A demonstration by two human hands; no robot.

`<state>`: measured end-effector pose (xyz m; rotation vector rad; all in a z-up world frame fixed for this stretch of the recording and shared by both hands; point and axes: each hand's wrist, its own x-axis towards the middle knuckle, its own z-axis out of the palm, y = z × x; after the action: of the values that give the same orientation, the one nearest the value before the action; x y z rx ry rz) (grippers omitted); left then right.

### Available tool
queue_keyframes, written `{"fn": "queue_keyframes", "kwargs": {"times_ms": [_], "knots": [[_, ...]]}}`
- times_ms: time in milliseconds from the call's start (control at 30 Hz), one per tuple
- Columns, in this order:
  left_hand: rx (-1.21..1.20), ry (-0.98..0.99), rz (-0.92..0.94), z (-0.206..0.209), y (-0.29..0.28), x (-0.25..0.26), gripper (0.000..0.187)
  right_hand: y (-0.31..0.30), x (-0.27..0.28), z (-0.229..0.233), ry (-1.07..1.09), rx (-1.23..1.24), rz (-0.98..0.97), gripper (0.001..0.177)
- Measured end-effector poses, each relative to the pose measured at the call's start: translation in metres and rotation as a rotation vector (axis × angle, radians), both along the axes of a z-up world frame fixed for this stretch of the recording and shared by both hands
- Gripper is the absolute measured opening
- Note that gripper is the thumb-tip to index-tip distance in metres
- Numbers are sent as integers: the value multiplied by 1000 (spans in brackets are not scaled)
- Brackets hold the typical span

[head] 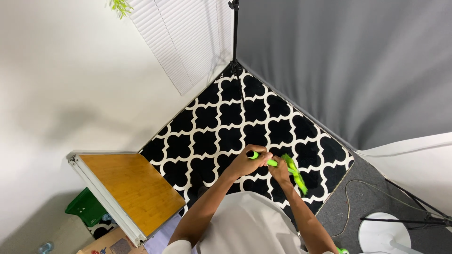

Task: Assembling a green squeegee by connecting the handle segments.

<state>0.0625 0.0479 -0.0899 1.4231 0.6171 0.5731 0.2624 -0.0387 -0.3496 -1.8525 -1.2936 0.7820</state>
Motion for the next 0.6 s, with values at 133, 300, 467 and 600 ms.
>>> {"fn": "queue_keyframes", "kwargs": {"times_ms": [133, 300, 467, 600], "knots": [[11, 63, -33, -9, 3, 2, 36, 7, -2, 3, -37, 14, -76, 12], [220, 65, 84, 15, 14, -29, 29, 53, -64, 21, 341, -23, -10, 15], [324, 82, 232, 33, 19, -66, 23, 88, -116, 49, 23, -166, 85, 19], [239, 61, -29, 76, 14, -67, 19, 77, -99, 39, 55, -59, 224, 28]]}}
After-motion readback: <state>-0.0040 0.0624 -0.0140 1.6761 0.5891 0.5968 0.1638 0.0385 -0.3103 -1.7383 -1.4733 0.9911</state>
